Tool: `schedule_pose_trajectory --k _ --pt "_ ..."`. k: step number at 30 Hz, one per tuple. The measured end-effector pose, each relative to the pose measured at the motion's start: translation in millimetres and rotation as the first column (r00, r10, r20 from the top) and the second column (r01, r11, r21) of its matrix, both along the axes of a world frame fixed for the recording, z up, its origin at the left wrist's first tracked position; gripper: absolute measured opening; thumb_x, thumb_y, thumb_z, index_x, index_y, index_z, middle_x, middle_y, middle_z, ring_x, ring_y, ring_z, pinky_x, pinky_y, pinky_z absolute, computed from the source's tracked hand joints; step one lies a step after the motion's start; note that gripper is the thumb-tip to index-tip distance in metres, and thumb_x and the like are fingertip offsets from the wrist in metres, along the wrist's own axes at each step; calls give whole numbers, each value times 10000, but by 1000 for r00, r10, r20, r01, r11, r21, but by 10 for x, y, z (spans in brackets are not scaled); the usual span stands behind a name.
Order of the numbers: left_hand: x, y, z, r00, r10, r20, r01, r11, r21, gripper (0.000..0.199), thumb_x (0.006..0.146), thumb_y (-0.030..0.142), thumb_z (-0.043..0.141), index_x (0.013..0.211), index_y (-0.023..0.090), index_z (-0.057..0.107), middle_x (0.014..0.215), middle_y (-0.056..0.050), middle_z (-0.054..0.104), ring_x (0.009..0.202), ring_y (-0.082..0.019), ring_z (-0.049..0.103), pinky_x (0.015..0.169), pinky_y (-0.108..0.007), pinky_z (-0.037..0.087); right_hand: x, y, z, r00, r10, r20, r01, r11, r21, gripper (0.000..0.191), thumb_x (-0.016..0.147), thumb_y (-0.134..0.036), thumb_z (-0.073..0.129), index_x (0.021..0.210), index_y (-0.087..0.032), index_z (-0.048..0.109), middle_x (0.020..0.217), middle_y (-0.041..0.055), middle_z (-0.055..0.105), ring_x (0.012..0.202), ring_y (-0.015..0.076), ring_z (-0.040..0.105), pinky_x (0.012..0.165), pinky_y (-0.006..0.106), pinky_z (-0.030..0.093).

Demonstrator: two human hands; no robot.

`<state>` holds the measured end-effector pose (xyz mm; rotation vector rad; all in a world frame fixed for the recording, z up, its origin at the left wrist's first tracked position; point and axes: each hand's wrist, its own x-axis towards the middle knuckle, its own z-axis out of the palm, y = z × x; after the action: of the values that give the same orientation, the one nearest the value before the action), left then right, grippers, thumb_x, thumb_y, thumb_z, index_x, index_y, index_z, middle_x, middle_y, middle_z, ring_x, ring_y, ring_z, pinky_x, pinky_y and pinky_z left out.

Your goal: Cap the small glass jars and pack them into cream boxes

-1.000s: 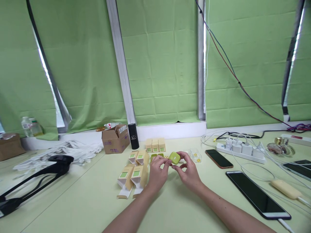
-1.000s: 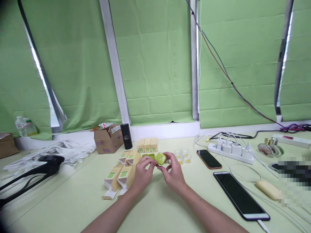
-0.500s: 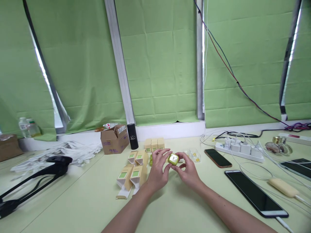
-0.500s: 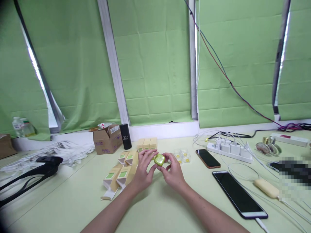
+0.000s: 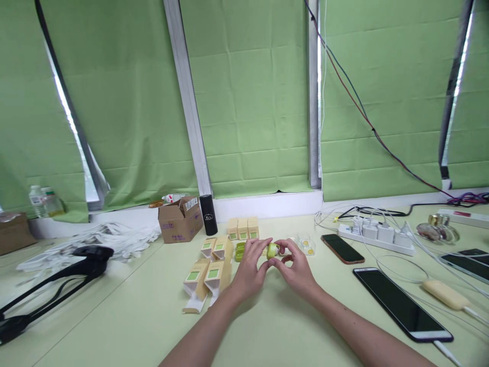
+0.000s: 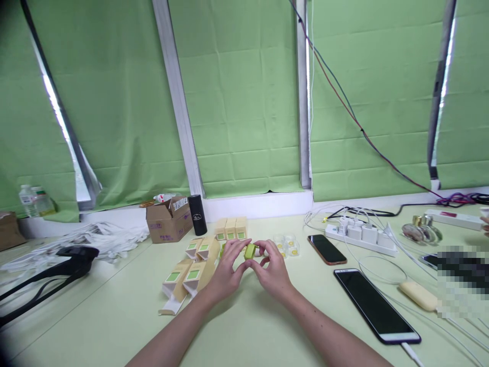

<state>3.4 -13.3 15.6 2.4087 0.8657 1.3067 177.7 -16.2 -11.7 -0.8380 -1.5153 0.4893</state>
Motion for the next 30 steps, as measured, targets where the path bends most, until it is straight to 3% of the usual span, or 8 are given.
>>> schedule_pose_trajectory --k 3,7,12,15,19,25,30 --pt "26 6 -9 998 -4 63 12 993 -115 416 927 243 638 1336 313 611 1303 -78 625 1276 -270 499 1102 -470 419 0 -7 -6 1000 0 12 0 1000 17 294 853 -363 704 1117 -246 647 944 38 571 882 202 579 672 295 569" --pt "56 75 -46 961 65 270 24 949 -315 413 830 227 735 1231 274 648 1289 -77 640 1180 -256 591 1041 -426 468 24 -10 -13 1000 -24 -8 24 999 32 311 924 -407 619 1187 -241 618 988 58 606 943 216 605 692 297 561" --pt "22 259 -75 847 120 517 110 914 -392 469 695 156 804 1136 205 654 1189 -94 698 1092 -249 650 962 -391 512 98 76 -75 971 -196 136 190 980 54 204 978 -367 528 1040 -223 659 945 77 658 893 234 612 662 312 513" --pt "-34 370 -87 761 156 630 172 887 -428 525 637 150 847 1123 180 653 1181 -109 717 1065 -247 679 935 -380 531 125 142 -118 889 -287 356 263 958 116 143 955 -240 539 969 -229 681 894 67 682 912 253 594 732 342 485" --pt "-109 455 -109 669 202 715 237 854 -463 606 624 184 882 1185 171 652 1254 -132 707 1095 -247 695 968 -387 540 90 234 -110 734 -313 603 285 947 146 189 897 -120 595 961 -235 730 965 69 719 1003 266 569 816 352 446" --pt "-150 481 -135 612 206 764 259 860 -439 642 646 253 886 1236 161 653 1290 -148 697 1177 -265 674 1033 -400 510 -130 482 -20 466 -308 829 312 934 171 188 886 -184 652 1005 -238 786 1069 100 720 1081 278 529 873 371 377" --pt "-163 472 -141 626 160 763 286 863 -416 658 703 284 847 1313 178 625 1374 -150 647 1246 -260 635 1059 -397 494 -387 692 0 430 -305 849 322 931 172 180 876 -185 637 930 -211 807 1034 136 713 1090 297 503 888 396 342"
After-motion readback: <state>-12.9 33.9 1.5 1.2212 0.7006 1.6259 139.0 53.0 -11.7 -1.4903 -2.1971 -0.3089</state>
